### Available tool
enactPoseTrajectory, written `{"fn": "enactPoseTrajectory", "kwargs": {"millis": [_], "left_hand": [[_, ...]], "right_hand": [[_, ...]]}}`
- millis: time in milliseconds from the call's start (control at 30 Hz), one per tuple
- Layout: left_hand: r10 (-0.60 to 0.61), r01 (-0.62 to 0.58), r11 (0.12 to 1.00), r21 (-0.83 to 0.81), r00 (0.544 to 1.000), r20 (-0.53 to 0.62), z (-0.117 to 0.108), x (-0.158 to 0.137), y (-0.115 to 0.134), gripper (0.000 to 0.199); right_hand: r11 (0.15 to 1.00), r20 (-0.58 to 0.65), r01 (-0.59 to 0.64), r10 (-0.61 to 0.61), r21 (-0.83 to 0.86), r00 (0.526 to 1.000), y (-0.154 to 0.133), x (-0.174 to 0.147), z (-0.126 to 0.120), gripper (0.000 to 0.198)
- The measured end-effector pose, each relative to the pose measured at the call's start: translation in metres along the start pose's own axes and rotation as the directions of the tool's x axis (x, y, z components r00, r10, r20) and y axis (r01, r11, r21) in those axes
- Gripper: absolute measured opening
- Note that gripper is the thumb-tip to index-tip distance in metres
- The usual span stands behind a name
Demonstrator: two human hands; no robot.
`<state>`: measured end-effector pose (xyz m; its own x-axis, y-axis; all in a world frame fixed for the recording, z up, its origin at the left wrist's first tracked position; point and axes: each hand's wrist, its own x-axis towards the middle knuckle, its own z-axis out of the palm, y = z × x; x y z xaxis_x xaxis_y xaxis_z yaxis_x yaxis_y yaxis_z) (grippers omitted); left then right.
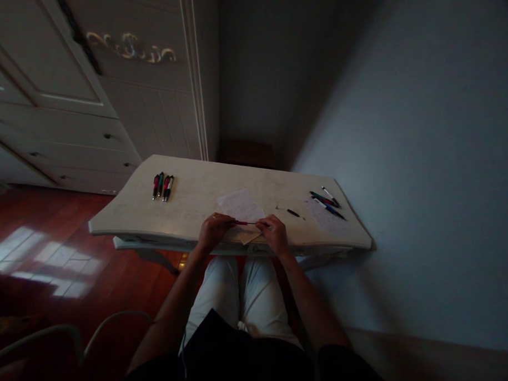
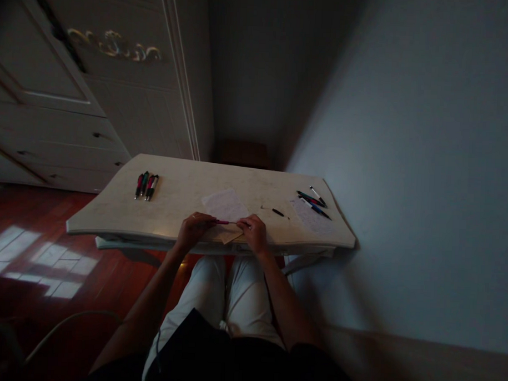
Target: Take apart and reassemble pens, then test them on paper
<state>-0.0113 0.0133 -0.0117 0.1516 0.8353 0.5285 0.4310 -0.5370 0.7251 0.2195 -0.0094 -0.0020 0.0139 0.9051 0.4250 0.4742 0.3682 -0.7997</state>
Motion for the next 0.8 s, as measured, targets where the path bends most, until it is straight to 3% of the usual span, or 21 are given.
{"fn": "enactPoseTrajectory", "kwargs": {"millis": [500,800], "left_hand": [[0.007,-0.006,1.0,-0.031,1.0,0.027,-0.002,-0.004,-0.003,0.016],[-0.036,0.038,0.998,-0.054,0.999,0.03,-0.007,-0.005,-0.007,0.023]], "right_hand": [[0.996,-0.012,-0.083,0.084,0.038,0.996,0.009,0.0,0.001,0.009],[0.992,0.031,-0.013,0.017,-0.128,0.999,-0.002,0.002,0.011,0.007]]}}
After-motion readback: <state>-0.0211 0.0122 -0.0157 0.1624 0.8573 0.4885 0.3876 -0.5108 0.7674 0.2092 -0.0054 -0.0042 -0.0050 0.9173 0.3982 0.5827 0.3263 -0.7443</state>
